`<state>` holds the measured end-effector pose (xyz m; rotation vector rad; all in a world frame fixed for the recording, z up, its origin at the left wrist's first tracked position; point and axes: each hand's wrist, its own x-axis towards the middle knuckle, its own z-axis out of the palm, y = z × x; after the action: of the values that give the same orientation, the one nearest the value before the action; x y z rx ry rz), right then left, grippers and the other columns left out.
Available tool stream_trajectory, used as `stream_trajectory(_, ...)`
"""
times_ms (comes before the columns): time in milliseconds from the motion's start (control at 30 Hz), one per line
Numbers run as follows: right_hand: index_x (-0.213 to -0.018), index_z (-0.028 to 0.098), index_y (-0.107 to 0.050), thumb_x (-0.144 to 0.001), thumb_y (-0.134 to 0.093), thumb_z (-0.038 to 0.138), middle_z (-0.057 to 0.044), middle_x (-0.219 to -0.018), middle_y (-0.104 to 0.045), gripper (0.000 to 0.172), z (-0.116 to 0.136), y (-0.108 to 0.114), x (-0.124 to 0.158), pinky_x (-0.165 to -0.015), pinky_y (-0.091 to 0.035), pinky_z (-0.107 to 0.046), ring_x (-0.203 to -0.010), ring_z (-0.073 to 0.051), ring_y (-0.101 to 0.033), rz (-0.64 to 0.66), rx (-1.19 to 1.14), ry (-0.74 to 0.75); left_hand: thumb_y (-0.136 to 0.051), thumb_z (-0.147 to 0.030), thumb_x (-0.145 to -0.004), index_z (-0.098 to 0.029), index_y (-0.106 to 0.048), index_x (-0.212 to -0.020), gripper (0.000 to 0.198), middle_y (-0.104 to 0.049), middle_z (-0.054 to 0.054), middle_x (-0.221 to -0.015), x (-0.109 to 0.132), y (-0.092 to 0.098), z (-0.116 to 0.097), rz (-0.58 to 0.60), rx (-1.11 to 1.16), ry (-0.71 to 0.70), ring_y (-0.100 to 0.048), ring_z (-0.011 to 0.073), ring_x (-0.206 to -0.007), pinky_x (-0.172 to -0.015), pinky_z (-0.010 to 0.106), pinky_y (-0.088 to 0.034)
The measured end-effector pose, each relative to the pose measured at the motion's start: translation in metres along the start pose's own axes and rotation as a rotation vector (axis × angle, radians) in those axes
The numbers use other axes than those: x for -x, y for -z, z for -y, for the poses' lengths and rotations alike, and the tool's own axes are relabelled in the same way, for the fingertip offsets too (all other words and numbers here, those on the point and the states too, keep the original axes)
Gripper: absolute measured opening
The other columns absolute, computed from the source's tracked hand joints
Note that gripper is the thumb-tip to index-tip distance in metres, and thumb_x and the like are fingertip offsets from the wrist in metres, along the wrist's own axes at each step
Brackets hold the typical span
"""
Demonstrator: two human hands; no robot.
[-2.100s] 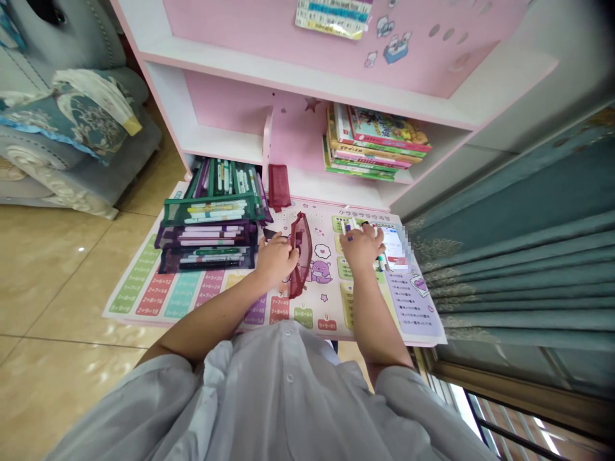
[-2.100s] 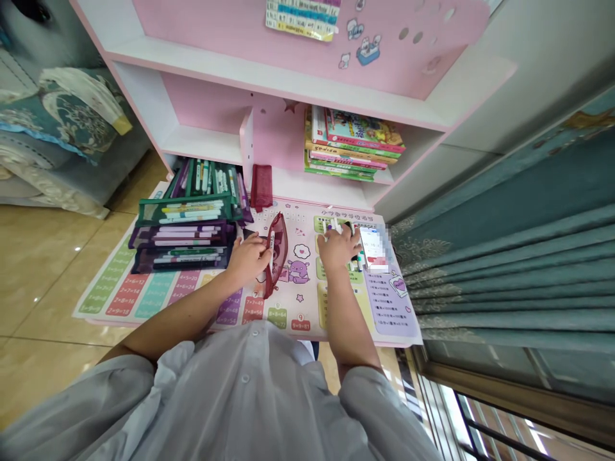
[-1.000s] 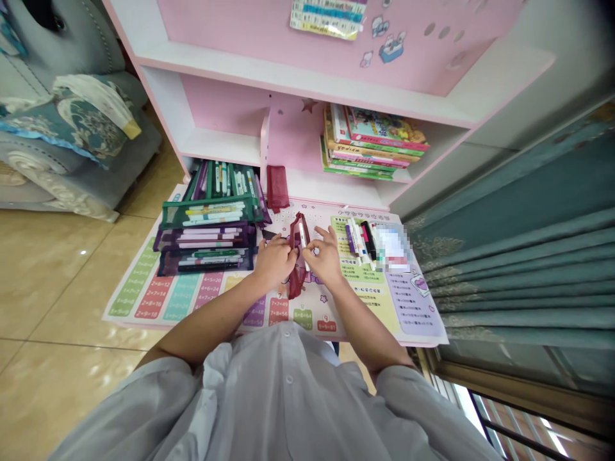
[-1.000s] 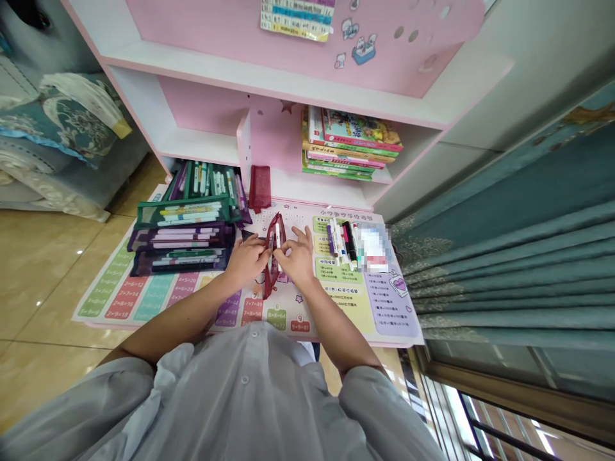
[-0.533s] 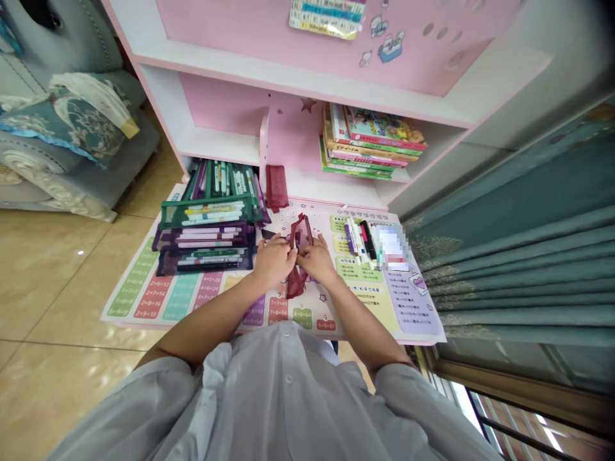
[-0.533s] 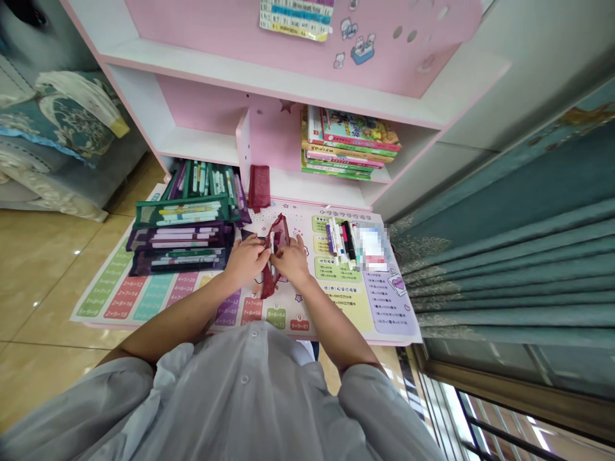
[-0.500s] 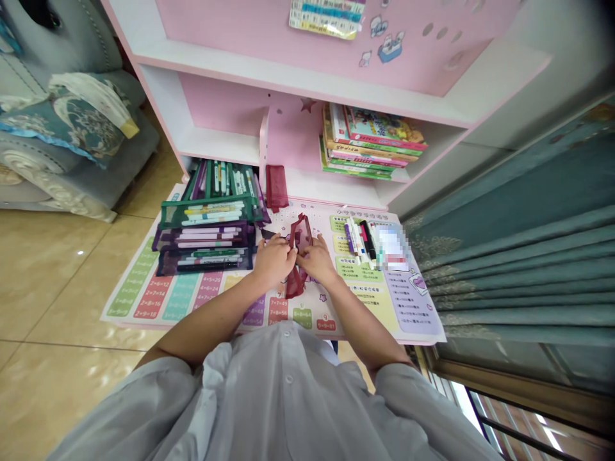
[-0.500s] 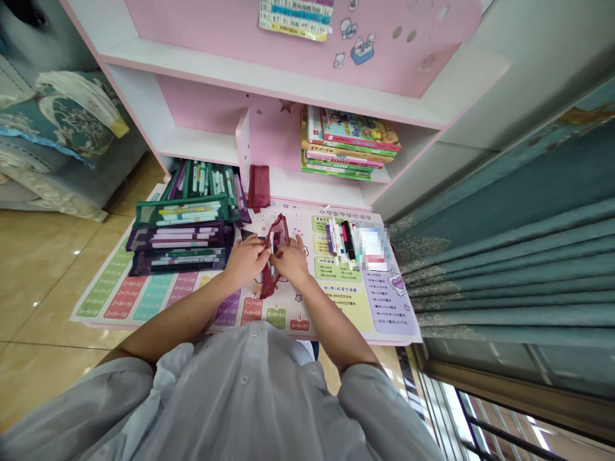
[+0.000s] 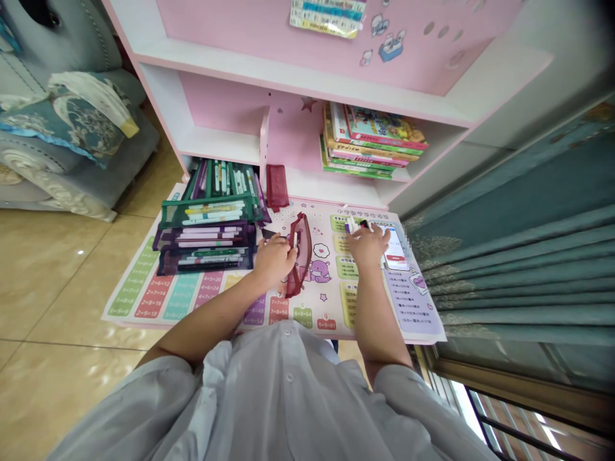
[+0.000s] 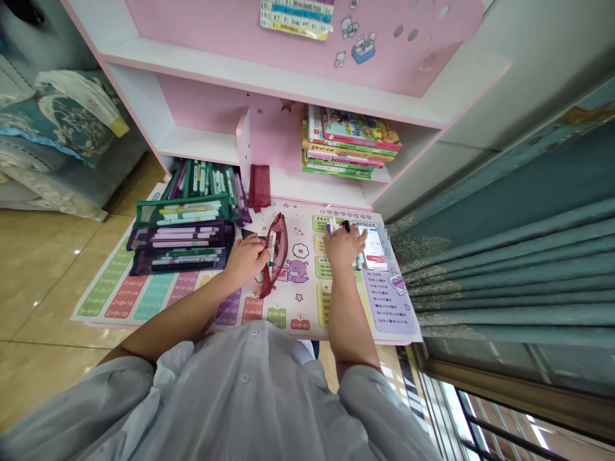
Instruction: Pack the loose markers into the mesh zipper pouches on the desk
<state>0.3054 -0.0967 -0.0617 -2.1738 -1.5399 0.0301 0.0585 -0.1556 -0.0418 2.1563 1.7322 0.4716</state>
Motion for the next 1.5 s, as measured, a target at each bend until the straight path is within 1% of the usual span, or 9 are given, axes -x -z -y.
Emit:
stream_trajectory(133,-0.101,0.013,-0.072,-0.076,-0.070,0.036,-0.021,-0.146,-0.044,0.034,-0.014,0.001,-0.010,-0.109,-0.028,-0.068,-0.144,-0.048,-0.019,0.138,0.169,-0.179,-0.045,-0.030,-0.096,-0.016,-0.074,-0.082,0.035,-0.073,0.010,-0.113,-0.001,-0.001,0.001,0.002,0.005,-0.002,-0.051,0.0265,-0.132,-0.109,0.050,-0.038)
stream_trajectory(267,-0.116,0.013,-0.066,-0.081,-0.064,0.040,-0.021,-0.149,-0.039,0.045,-0.014,0.002,-0.013,-0.112,-0.027,-0.065,-0.146,-0.045,-0.016,0.330,0.302,-0.236,-0.045,-0.029,-0.096,-0.015,-0.074,-0.081,0.035,-0.073,0.011,-0.112,0.000,0.001,0.000,0.018,0.003,0.001,-0.050,0.0266,-0.132,-0.109,0.051,-0.037)
stream_trajectory(367,-0.121,0.012,-0.064,-0.084,-0.060,0.039,-0.020,-0.151,-0.037,0.046,-0.013,0.004,-0.014,-0.113,-0.027,-0.063,-0.148,-0.043,-0.013,0.372,0.318,-0.219,-0.045,-0.028,-0.096,-0.015,-0.073,-0.082,0.034,-0.073,0.012,-0.111,0.000,0.003,-0.001,0.019,0.005,0.001,-0.050,0.0268,-0.132,-0.109,0.051,-0.037)
stream_trajectory(500,-0.101,0.012,-0.072,-0.079,-0.061,0.034,-0.020,-0.149,-0.041,0.033,-0.012,0.006,-0.011,-0.111,-0.027,-0.066,-0.146,-0.045,-0.016,0.310,0.182,-0.185,-0.046,-0.028,-0.096,-0.016,-0.073,-0.082,0.033,-0.073,0.011,-0.113,0.000,0.002,-0.001,0.022,0.000,0.007,-0.050,0.0263,-0.133,-0.109,0.050,-0.037)
stream_trajectory(700,-0.064,0.018,-0.067,-0.072,-0.061,0.027,-0.012,-0.130,-0.062,0.012,0.012,0.000,0.008,-0.119,-0.020,-0.058,-0.138,-0.033,-0.038,0.119,-0.266,0.107,-0.045,-0.029,-0.097,-0.016,-0.074,-0.082,0.035,-0.073,0.011,-0.113,0.000,0.002,-0.001,0.022,-0.013,0.009,-0.050,0.0263,-0.132,-0.109,0.050,-0.037)
stream_trajectory(900,-0.056,0.020,-0.058,-0.072,-0.061,0.024,-0.008,-0.140,-0.057,0.017,0.051,0.007,0.044,-0.120,-0.020,-0.056,-0.146,-0.032,-0.028,0.156,-0.520,0.222,-0.044,-0.029,-0.097,-0.016,-0.074,-0.084,0.034,-0.072,0.010,-0.116,0.000,0.005,-0.004,0.040,-0.011,0.025,-0.049,0.0267,-0.133,-0.110,0.050,-0.036)
stream_trajectory(1167,-0.056,0.021,-0.059,-0.076,-0.060,0.028,-0.009,-0.129,-0.064,0.021,0.070,-0.003,0.062,-0.124,-0.013,-0.051,-0.137,-0.027,-0.045,0.289,-0.505,0.379,-0.044,-0.028,-0.097,-0.017,-0.074,-0.085,0.034,-0.073,0.010,-0.114,0.000,0.004,-0.003,0.024,0.002,0.015,-0.051,0.0269,-0.132,-0.108,0.048,-0.037)
stream_trajectory(1333,-0.059,0.020,-0.063,-0.076,-0.062,0.030,-0.009,-0.127,-0.064,0.020,0.074,-0.013,0.065,-0.121,-0.015,-0.059,-0.141,-0.030,-0.037,0.396,-0.354,0.326,-0.045,-0.029,-0.097,-0.015,-0.074,-0.087,0.034,-0.072,0.011,-0.113,0.000,0.002,-0.001,0.020,-0.014,0.001,-0.050,0.0272,-0.132,-0.108,0.049,-0.037)
stream_trajectory(1500,-0.066,0.017,-0.068,-0.077,-0.063,0.031,-0.013,-0.144,-0.051,0.019,0.079,-0.013,0.066,-0.116,-0.023,-0.059,-0.148,-0.036,-0.021,0.499,-0.181,0.267,-0.044,-0.029,-0.097,-0.015,-0.075,-0.090,0.034,-0.072,0.012,-0.115,0.000,0.000,-0.001,0.021,-0.031,-0.001,-0.050,0.0271,-0.133,-0.109,0.050,-0.037)
